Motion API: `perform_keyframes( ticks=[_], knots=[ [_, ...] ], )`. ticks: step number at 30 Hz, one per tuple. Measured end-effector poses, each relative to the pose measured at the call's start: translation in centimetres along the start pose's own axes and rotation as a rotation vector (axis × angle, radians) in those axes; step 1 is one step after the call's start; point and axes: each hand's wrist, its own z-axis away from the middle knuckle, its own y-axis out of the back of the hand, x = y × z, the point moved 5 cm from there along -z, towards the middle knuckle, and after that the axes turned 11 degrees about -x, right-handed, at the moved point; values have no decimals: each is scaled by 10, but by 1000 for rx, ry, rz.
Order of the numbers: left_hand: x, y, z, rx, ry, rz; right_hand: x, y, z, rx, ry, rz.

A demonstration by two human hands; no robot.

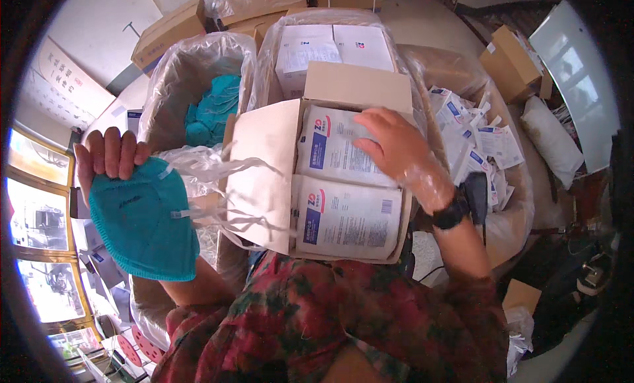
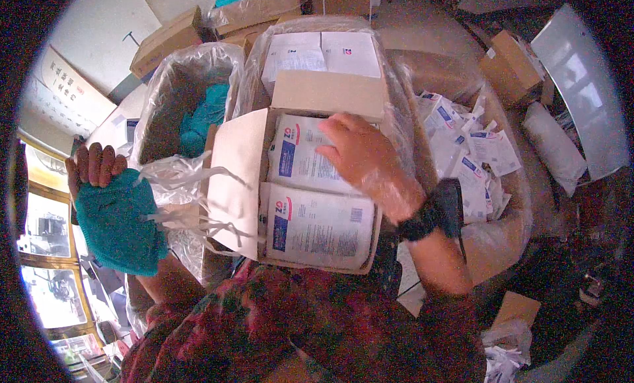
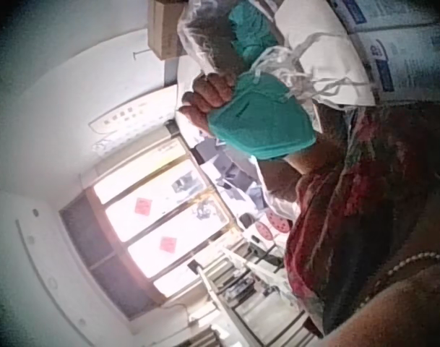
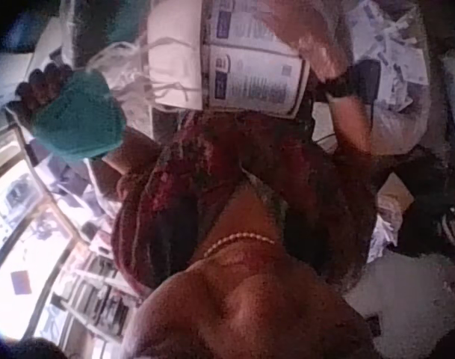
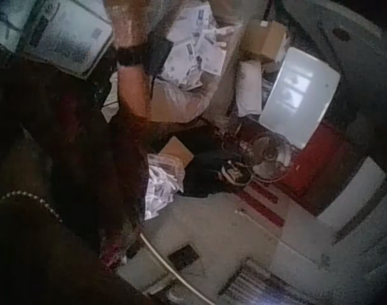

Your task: The recorder packs teal-colored face masks into individual envelopes and then organizes them into boxes.

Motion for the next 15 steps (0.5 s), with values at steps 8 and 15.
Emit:
perform_keyframes(
  ticks=[8,15],
  knots=[
    [-61,-10,16,269,97,-386,15,-12,-19,-60,-97,179],
    [-104,-15,10,193,397,-548,5,4,-20,-60,-115,107]
  ],
)
